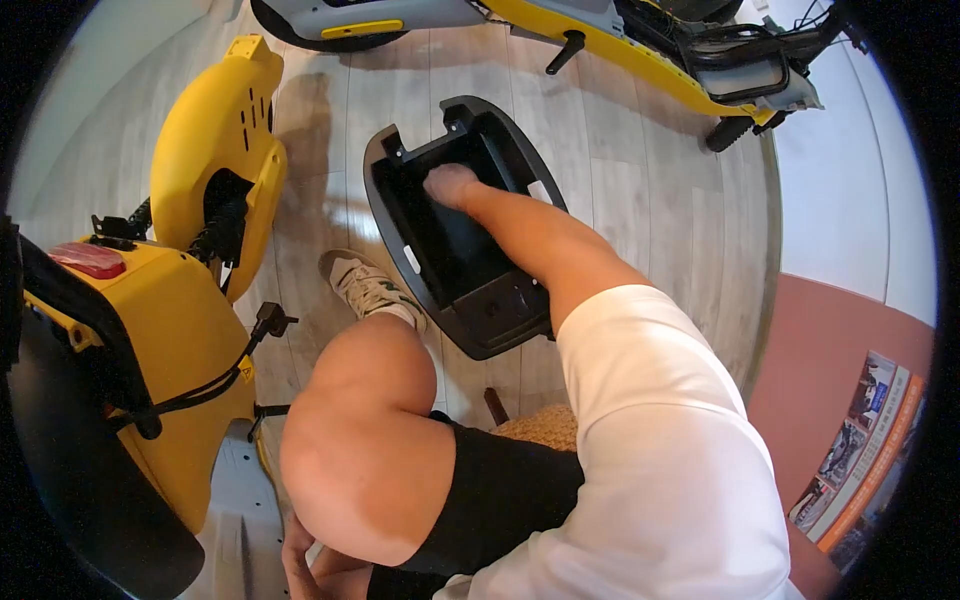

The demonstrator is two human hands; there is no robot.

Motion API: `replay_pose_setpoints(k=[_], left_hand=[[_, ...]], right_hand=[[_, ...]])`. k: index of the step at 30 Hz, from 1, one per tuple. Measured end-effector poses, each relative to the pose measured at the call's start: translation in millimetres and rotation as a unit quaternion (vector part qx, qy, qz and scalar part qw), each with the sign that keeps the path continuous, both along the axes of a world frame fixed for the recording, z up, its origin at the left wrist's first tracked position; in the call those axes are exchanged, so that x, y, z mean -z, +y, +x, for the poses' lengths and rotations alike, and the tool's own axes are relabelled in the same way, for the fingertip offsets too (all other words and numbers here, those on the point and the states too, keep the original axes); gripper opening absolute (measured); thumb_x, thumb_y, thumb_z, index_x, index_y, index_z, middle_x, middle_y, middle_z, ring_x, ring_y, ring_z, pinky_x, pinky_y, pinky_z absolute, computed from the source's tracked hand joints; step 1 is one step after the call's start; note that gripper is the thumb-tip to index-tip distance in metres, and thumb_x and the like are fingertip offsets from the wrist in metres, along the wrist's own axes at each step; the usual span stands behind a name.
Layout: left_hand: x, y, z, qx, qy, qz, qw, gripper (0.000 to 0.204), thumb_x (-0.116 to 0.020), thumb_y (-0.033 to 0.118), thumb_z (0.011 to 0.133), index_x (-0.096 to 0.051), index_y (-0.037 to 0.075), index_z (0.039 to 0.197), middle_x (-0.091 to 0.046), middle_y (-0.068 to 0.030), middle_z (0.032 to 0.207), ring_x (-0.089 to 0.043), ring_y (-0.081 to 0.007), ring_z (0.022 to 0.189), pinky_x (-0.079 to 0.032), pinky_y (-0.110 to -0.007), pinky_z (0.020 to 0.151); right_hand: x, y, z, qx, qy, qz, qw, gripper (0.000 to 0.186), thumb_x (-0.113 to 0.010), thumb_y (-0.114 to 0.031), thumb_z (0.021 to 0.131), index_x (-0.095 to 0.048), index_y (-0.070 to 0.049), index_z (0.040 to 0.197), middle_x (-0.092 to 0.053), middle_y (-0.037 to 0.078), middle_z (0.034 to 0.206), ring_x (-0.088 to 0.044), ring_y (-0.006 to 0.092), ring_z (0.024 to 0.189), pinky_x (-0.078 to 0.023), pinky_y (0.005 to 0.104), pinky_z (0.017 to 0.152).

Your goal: Fixing or replacing a part on a yellow electric scooter using a power drill.

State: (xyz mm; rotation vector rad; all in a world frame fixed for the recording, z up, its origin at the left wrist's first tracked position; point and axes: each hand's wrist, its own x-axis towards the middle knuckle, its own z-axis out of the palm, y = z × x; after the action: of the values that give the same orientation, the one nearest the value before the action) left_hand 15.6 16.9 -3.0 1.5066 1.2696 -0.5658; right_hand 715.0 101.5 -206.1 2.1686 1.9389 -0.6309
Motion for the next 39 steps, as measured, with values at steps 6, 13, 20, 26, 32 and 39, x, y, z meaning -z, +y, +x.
replay_pose_setpoints(k=[6, 13, 20, 26, 32, 39], left_hand=[[1, -1, -7, -0.077, 0.018, -0.026, 0.997, 0.038, -0.064, 0.018, 0.09, -0.056, 0.0, 0.123, -0.069, -0.0149, 0.1, -0.066, -0.0206, 0.086, -0.053, -0.034, 0.077], [-20, 7, 14, -0.052, 0.055, 0.01, 0.997, 0.039, -0.065, 0.02, 0.09, -0.056, 0.003, 0.124, -0.069, -0.0155, 0.102, -0.067, -0.0248, 0.088, -0.053, -0.036, 0.078], [-41, 21, 52, -0.055, 0.0, 0.057, 0.997, 0.041, -0.063, 0.023, 0.091, -0.055, 0.004, 0.126, -0.068, -0.0143, 0.106, -0.064, -0.0224, 0.091, -0.051, -0.036, 0.08], [-41, 5, 31, -0.017, -0.014, 0.077, 0.997, 0.042, -0.066, 0.022, 0.089, -0.055, 0.005, 0.126, -0.068, -0.0187, 0.105, -0.068, -0.0283, 0.092, -0.054, -0.037, 0.077], [-63, -5, 32, -0.018, 0.013, 0.094, 0.995, 0.043, -0.064, 0.025, 0.09, -0.055, 0.005, 0.128, -0.067, -0.0159, 0.11, -0.066, -0.025, 0.094, -0.052, -0.036, 0.082], [-75, -17, 33, -0.027, 0.0, 0.118, 0.993, 0.044, -0.063, 0.025, 0.09, -0.054, 0.004, 0.129, -0.067, -0.0163, 0.11, -0.066, -0.0252, 0.096, -0.052, -0.036, 0.083]], right_hand=[[-7, 8, -5, -0.053, 0.025, -0.035, 0.998, 0.023, -0.053, -0.013, 0.082, -0.072, 0.0, 0.083, -0.069, 0.022, 0.09, -0.069, 0.0365, 0.085, -0.055, 0.0439, 0.08], [-94, 6, -22, -0.026, 0.12, -0.088, 0.989, 0.015, -0.061, 0.001, 0.073, -0.069, 0.004, 0.086, -0.069, 0.021, 0.088, -0.068, 0.033, 0.084, -0.055, 0.0385, 0.072], [-248, -70, -9, 0.345, 0.774, 0.024, 0.531, 0.019, -0.062, -0.003, 0.089, -0.062, 0.002, 0.108, -0.065, 0.01, 0.098, -0.063, 0.0164, 0.089, -0.052, 0.0264, 0.077], [-307, -115, -25, 0.272, 0.826, 0.071, 0.489, 0.02, -0.063, 0.004, 0.085, -0.065, 0.0, 0.104, -0.065, 0.009, 0.098, -0.064, 0.0166, 0.087, -0.053, 0.0281, 0.077], [-337, -131, -39, 0.274, 0.806, 0.086, 0.518, 0.019, -0.065, 0.003, 0.085, -0.065, 0.0, 0.104, -0.065, 0.009, 0.093, -0.065, 0.0168, 0.082, -0.054, 0.0284, 0.073], [-357, -142, -53, 0.28, 0.785, 0.086, 0.546, 0.022, -0.066, -0.001, 0.086, -0.063, 0.001, 0.107, -0.065, 0.008, 0.09, -0.065, 0.0163, 0.08, -0.054, 0.0275, 0.071]])
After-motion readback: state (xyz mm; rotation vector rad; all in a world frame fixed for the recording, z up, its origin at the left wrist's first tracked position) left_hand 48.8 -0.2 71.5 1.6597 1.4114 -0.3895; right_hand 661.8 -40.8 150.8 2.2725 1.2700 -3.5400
